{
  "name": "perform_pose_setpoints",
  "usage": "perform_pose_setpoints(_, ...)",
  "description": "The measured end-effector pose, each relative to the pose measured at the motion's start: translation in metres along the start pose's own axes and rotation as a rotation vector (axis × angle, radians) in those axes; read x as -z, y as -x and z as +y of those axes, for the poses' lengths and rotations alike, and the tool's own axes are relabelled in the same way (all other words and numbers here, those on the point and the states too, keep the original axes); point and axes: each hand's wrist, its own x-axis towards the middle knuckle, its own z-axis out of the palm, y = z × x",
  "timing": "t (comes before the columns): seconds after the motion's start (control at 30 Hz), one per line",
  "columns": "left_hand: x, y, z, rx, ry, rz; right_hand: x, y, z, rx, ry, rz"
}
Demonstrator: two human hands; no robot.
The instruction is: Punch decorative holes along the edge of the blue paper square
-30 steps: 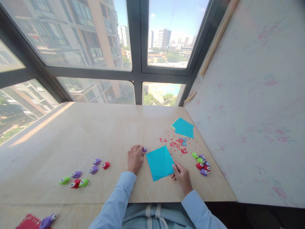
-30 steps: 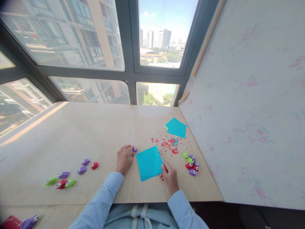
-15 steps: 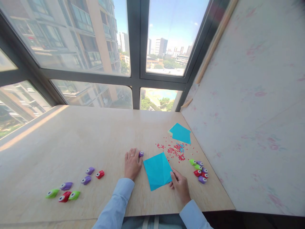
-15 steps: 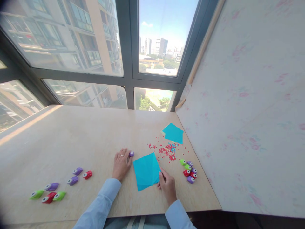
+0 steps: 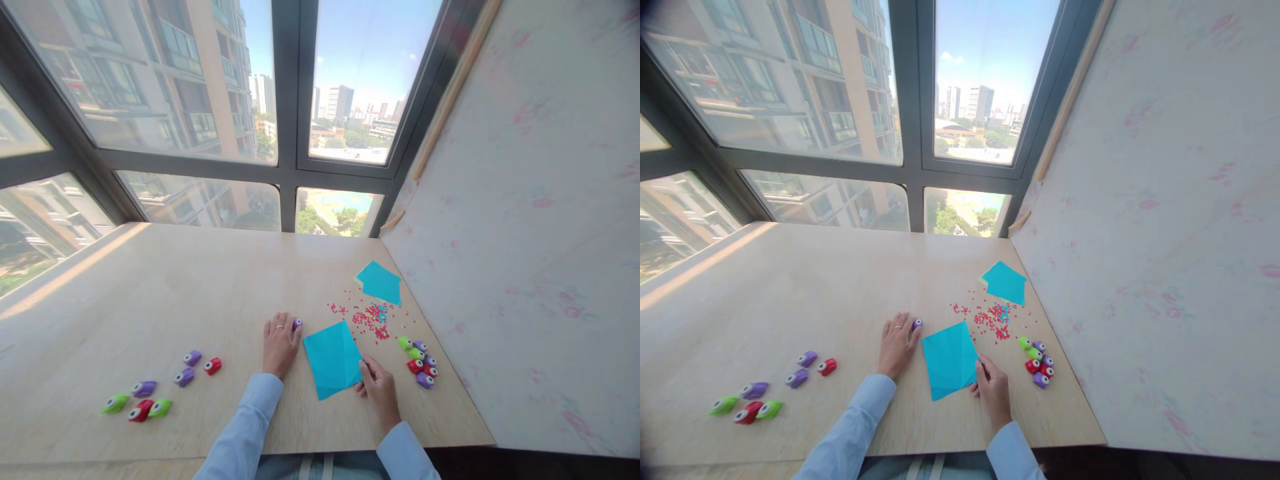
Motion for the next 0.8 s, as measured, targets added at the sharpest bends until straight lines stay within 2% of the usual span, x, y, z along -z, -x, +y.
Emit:
perform_pose_setpoints(0.27,0.0021,-0.0007,0.0002,0.0,-0.008,0.001,0.0004,-0.0022,0.0036,0.02,-0.027,0.002)
perform_pose_setpoints(0.47,-0.0011,0.0012,0.0007,0.009,-0.123,0.02,0.0019,-0.0012,0.0074,0.045,0.001,-0.014)
perform_pose_setpoints(0.8,0.0,0.0028,0.002,-0.013,-0.177,-0.019,0.0005,0.0021,0.0054,0.055,0.005,0.01)
